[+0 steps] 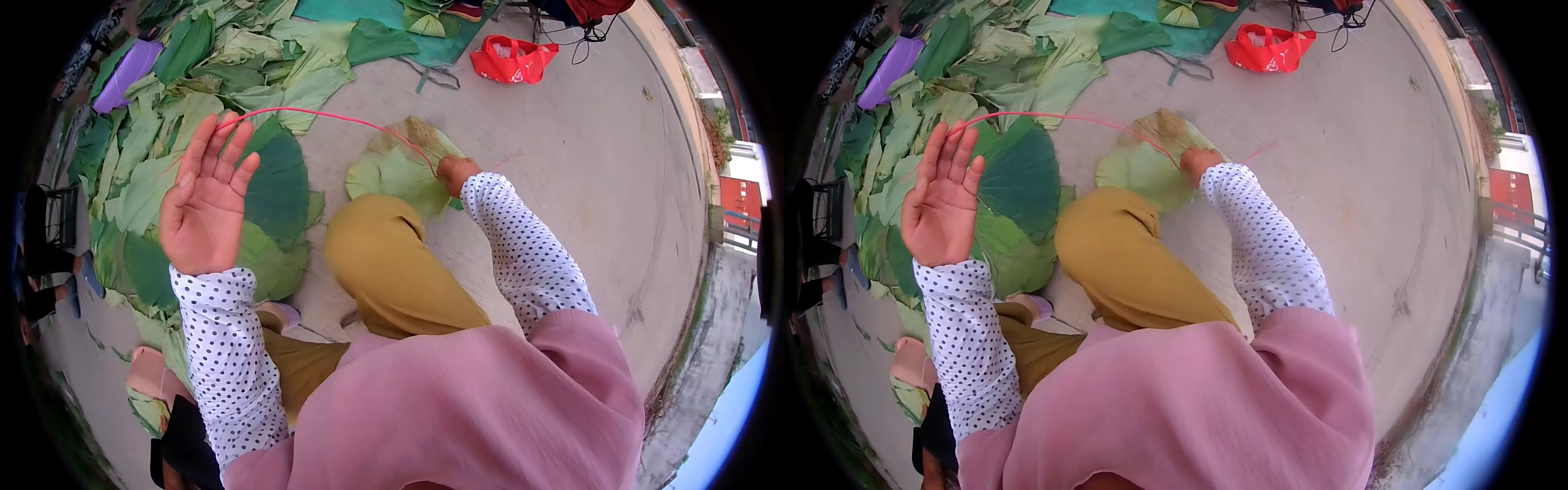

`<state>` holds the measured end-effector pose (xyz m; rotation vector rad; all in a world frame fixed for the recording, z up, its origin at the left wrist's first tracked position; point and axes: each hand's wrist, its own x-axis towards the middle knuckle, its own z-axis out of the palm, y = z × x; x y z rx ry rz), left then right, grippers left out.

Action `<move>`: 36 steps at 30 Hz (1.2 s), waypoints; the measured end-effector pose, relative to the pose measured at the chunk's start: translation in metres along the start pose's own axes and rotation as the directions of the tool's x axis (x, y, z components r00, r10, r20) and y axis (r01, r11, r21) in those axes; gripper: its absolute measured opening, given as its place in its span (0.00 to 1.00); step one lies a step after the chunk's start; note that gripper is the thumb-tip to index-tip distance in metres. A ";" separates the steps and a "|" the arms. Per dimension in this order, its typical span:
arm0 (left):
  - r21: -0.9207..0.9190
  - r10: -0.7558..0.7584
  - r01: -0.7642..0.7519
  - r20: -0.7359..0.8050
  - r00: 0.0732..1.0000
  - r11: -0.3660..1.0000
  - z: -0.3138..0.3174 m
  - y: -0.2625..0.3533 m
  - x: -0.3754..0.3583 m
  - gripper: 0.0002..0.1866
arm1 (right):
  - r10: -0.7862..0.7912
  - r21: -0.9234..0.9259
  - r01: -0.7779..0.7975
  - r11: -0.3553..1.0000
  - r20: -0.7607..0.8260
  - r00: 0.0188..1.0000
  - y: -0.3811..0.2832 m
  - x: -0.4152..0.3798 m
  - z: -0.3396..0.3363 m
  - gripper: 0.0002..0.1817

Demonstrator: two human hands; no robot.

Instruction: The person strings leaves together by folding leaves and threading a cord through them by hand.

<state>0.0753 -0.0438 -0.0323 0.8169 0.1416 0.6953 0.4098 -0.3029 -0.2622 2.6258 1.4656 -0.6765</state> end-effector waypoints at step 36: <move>-0.010 -0.258 0.796 -0.949 0.183 0.605 -0.379 -0.104 -0.059 0.22 | -0.533 0.271 0.680 0.681 -0.454 0.714 -0.324 0.016 -0.193 0.05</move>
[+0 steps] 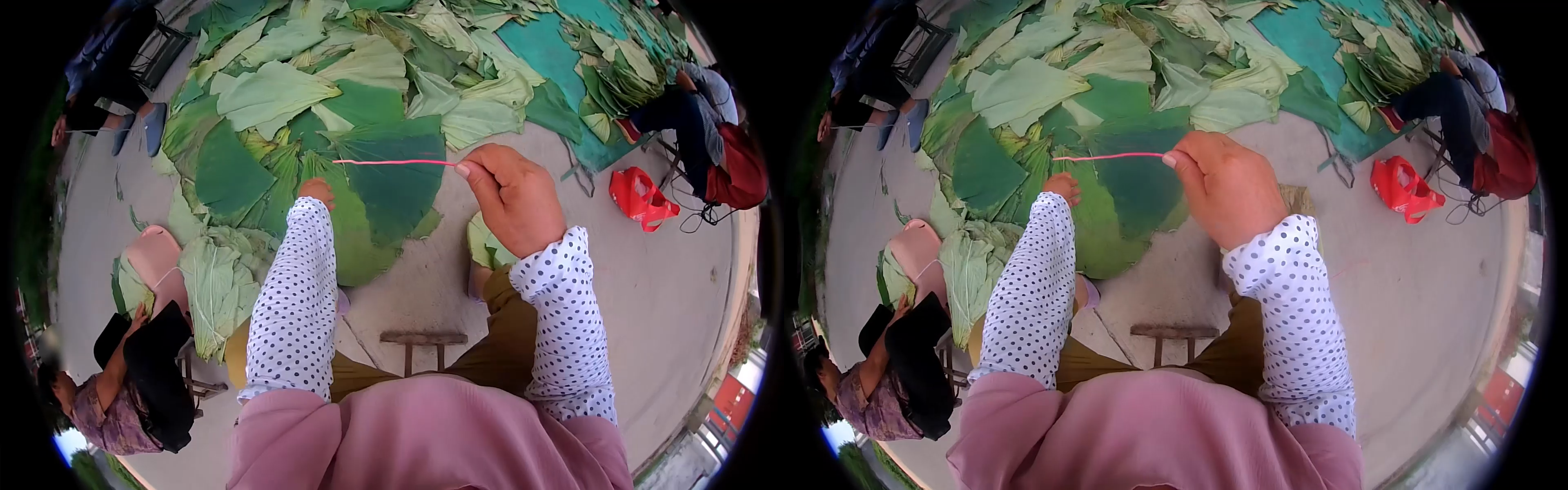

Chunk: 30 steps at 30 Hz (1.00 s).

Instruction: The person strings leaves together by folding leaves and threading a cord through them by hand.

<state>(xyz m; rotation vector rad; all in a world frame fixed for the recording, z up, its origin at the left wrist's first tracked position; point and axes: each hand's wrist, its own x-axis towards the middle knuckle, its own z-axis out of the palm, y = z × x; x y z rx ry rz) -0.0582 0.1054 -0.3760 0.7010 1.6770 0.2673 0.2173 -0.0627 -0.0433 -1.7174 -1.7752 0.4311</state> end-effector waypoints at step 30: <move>-0.560 0.661 -0.510 0.091 0.745 0.653 -0.001 0.106 -0.179 0.15 | 0.079 0.032 -0.075 0.997 -0.139 0.987 0.010 -0.018 -0.016 0.10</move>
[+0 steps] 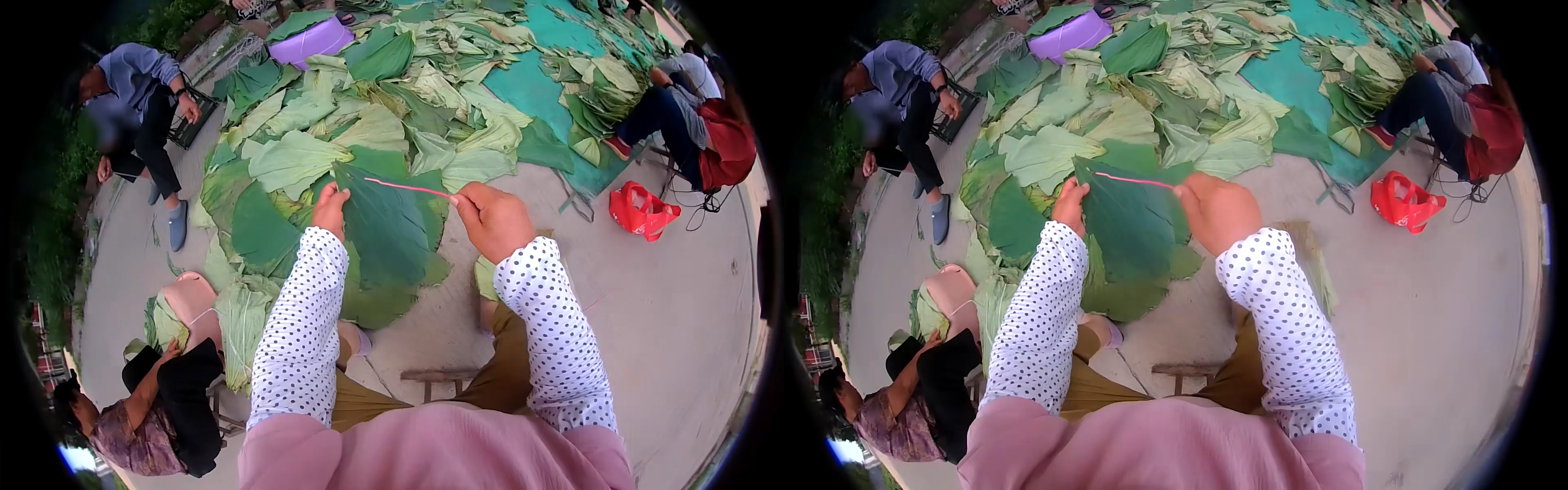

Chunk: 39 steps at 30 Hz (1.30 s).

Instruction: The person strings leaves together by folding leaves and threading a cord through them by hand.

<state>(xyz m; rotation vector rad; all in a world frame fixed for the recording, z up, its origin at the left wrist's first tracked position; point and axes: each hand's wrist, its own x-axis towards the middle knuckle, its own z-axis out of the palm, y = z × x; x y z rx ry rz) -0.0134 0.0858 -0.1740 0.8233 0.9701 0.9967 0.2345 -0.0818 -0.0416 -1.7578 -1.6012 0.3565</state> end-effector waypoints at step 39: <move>0.243 0.010 -0.096 0.335 0.942 0.965 0.099 0.029 -0.124 0.14 | -0.095 0.023 0.094 0.995 0.050 0.994 0.010 -0.006 0.006 0.11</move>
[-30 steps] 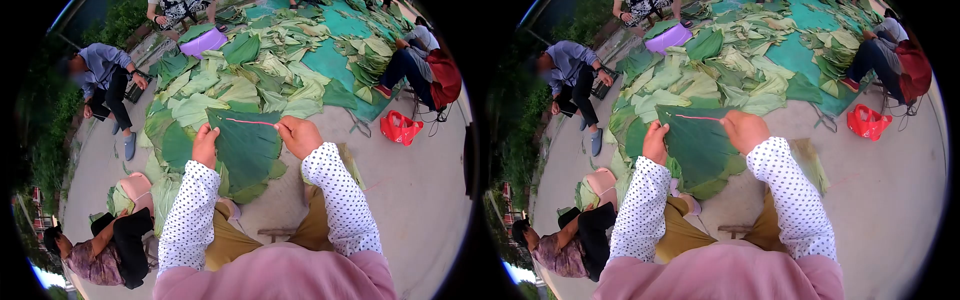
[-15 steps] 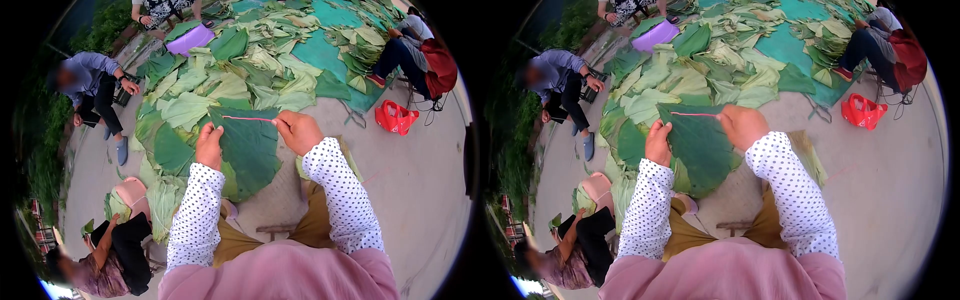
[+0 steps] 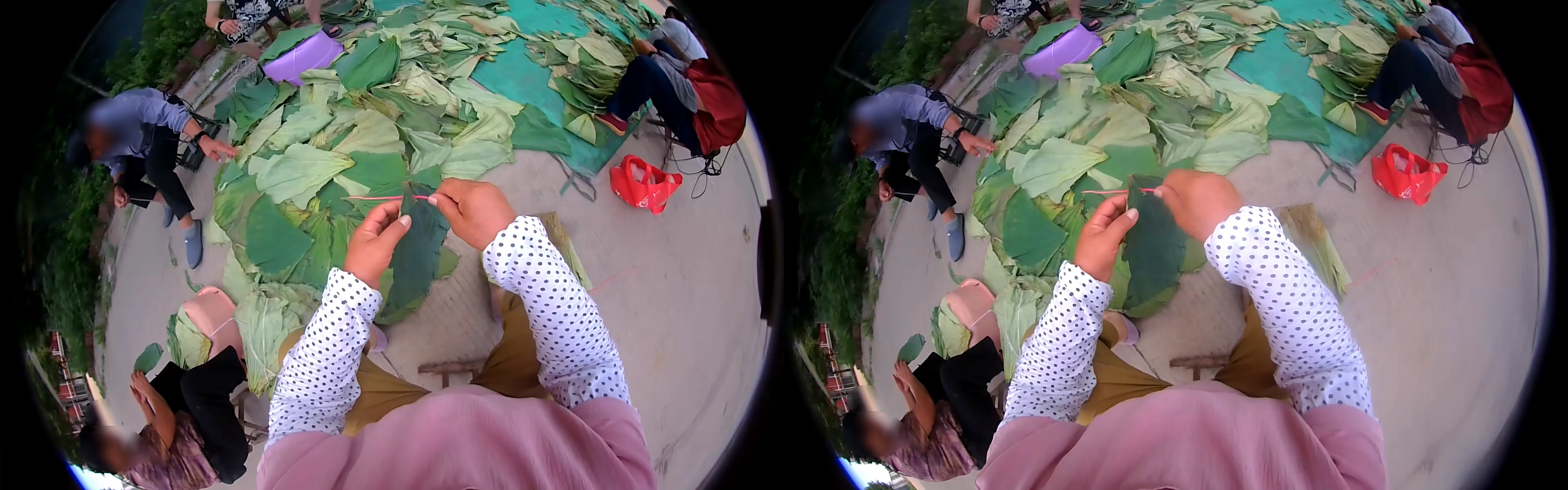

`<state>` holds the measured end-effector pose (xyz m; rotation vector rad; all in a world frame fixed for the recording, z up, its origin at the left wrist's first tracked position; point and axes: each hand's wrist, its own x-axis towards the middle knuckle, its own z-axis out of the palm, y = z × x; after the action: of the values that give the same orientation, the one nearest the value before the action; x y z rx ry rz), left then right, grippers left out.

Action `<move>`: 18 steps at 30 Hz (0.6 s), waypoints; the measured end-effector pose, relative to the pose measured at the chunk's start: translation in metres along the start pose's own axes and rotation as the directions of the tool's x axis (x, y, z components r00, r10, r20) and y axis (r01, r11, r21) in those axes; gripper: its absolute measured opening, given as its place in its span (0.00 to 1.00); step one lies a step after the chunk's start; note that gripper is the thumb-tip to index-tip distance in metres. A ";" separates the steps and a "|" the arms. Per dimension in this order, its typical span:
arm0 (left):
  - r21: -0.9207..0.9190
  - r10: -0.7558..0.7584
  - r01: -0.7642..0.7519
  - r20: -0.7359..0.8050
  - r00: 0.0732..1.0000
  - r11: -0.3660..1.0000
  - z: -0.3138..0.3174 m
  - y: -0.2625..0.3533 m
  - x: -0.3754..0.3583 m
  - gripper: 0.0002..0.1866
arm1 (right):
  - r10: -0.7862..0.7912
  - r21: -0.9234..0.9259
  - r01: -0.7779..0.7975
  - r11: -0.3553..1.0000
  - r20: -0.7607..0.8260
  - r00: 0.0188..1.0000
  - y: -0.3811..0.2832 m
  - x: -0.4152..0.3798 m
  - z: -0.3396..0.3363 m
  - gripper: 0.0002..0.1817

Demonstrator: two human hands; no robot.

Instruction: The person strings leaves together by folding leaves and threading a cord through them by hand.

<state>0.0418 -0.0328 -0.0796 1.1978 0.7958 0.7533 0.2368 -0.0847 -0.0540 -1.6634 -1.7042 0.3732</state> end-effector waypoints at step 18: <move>-0.152 -0.048 0.041 -0.040 0.998 0.988 0.013 0.001 0.012 0.08 | -0.143 -0.002 0.143 0.990 0.065 0.988 -0.010 -0.002 -0.002 0.25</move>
<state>0.0586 -0.0292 -0.0780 1.0278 0.7848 0.7911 0.2301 -0.0885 -0.0471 -1.5376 -1.8625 0.3568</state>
